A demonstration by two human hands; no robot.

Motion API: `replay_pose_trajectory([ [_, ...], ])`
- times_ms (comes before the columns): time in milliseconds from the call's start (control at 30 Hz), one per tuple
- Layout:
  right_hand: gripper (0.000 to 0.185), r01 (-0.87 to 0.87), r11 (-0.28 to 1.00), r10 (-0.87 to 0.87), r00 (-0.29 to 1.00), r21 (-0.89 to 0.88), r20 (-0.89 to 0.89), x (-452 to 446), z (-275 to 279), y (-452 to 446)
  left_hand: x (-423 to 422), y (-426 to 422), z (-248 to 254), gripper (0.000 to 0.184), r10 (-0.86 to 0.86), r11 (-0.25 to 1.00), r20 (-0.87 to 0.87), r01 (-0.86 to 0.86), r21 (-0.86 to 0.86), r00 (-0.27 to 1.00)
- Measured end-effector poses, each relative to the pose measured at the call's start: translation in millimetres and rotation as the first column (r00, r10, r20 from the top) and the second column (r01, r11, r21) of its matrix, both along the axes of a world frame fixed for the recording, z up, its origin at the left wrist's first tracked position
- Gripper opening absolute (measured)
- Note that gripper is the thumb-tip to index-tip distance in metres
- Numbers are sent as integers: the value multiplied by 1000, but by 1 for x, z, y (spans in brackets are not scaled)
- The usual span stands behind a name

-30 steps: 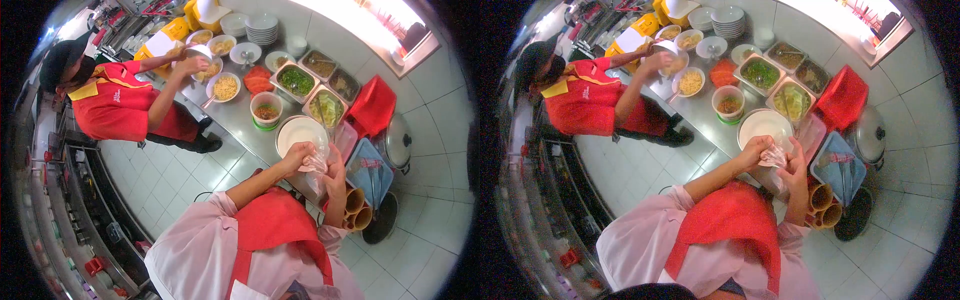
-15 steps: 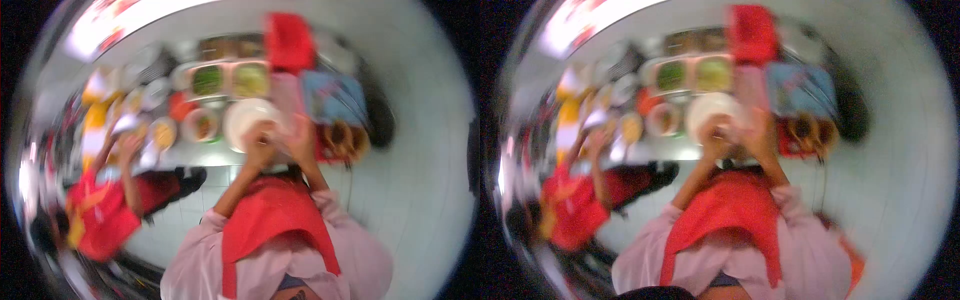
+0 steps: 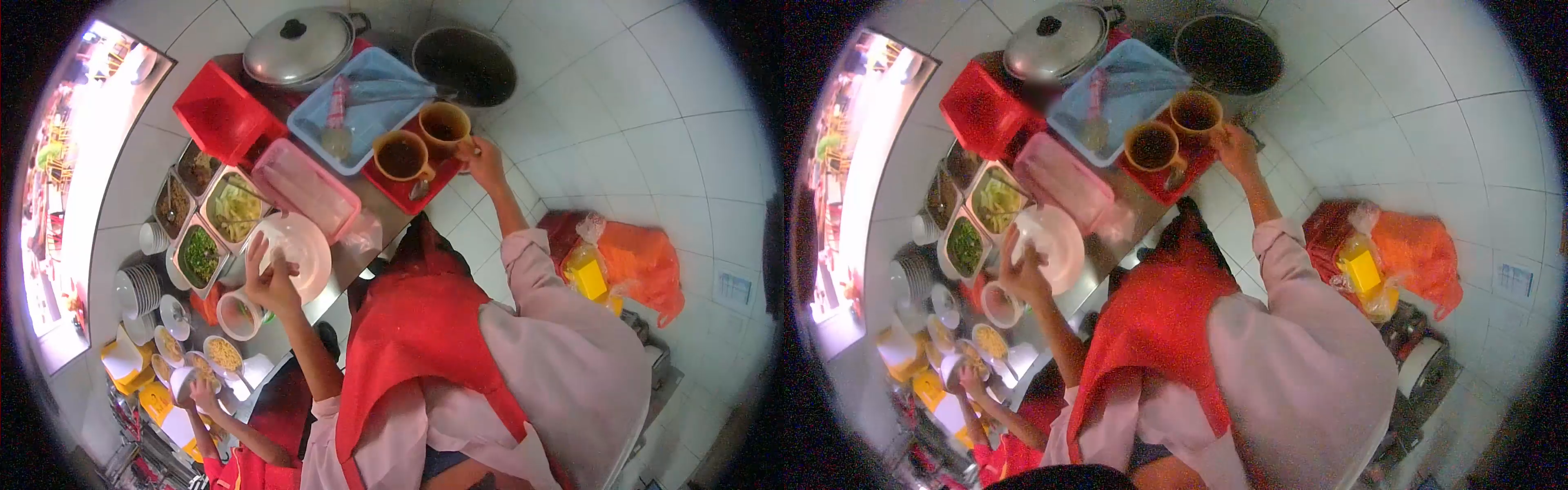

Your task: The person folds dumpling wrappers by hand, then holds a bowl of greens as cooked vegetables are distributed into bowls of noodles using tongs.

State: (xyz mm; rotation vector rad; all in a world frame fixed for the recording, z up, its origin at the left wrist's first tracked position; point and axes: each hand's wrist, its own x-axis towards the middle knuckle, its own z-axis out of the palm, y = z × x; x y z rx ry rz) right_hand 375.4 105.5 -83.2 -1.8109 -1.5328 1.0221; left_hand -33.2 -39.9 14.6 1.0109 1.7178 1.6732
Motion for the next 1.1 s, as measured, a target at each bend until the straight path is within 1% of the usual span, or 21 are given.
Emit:
replay_pose_trajectory([
  [67, 32, 202, 952, -152, 964, 229, -217, 11, 2, 9, -9, 2, -8, 17, -6, 999, -60, 9, 47, 998],
  [100, 25, 267, 960, -226, 915, 81, -334, 24, 18, 17, -11, 3, -9, 16, -1, 999, -45, 3, 40, 999],
  [133, 28, 357, 932, -315, 885, 65, -344, 35, 36, 28, -9, 7, -10, 14, 10, 999, -28, -9, 37, 1000],
  [167, 31, 341, 934, -321, 932, 107, -169, 60, 37, 46, -5, 10, -7, 11, 38, 998, 50, -41, 47, 998],
  [200, 32, 404, 914, -396, 905, 24, -153, 64, 67, 60, -2, 10, -7, 11, 66, 997, 42, -67, 35, 997],
  [233, 32, 418, 908, -412, 897, 5, -157, 78, 70, 80, 0, 11, -7, 10, 131, 991, 7, -131, -3, 991],
  [267, 42, 298, 948, -316, 922, 113, 224, 123, 20, 118, 1, 13, -8, 10, 197, 979, -32, -199, -42, 980],
  [333, 43, 103, 990, -135, 907, 100, 398, 146, -26, 182, 8, 15, -12, 10, 295, 954, -100, -299, -33, 950],
  [367, 43, -79, 982, -57, 739, 171, 671, 153, -59, 208, 11, 14, -12, 11, 323, 931, -103, -335, -142, 941],
  [400, 41, -350, 841, -88, 663, 412, 744, 166, -111, 239, 12, 9, -9, 11, 375, 887, -117, -393, -244, 920],
  [433, 43, -581, 582, -238, 548, 569, 802, 177, -160, 268, 15, 5, -9, 11, 480, 828, -176, -510, -234, 859],
  [467, 42, -604, 640, -85, 558, 474, 825, 177, -182, 285, 22, 7, -12, 14, 465, 846, -145, -486, -218, 874],
  [500, 42, -564, 764, 109, 593, 315, 797, 169, -198, 296, 28, 7, -13, 19, 447, 862, -120, -463, -207, 886],
  [533, 42, -516, 849, 258, 597, 117, 759, 165, -212, 304, 37, 9, -1, 20, 476, 820, -171, -505, -270, 863],
  [600, 41, -455, 878, 416, 574, -148, 706, 155, -243, 318, 48, 7, -2, 20, 546, 772, -207, -583, -251, 812],
  [733, 41, -409, 857, 508, 566, -313, 650, 151, -273, 325, 62, -5, -14, 19, 630, 712, -223, -668, -215, 744],
  [833, 40, -389, 870, 493, 669, -303, 556, 155, -273, 325, 60, -10, -17, 17, 665, 690, -256, -708, -150, 702],
  [900, 40, -344, 900, 431, 797, -270, 423, 166, -262, 326, 57, -13, -16, 16, 683, 680, -257, -724, -116, 684],
  [967, 40, -257, 934, 313, 923, -248, 224, 182, -246, 333, 53, -14, -13, 14, 747, 644, -76, -747, -165, 660],
  [1033, 40, -124, 965, 137, 990, -231, 42, 199, -213, 339, 49, -16, -14, 14, 758, 637, -46, -753, -167, 651],
  [1100, 41, -13, 984, -2, 997, -180, -79, 212, -168, 349, 42, -22, -17, 16, 746, 653, -20, -737, -171, 666],
])
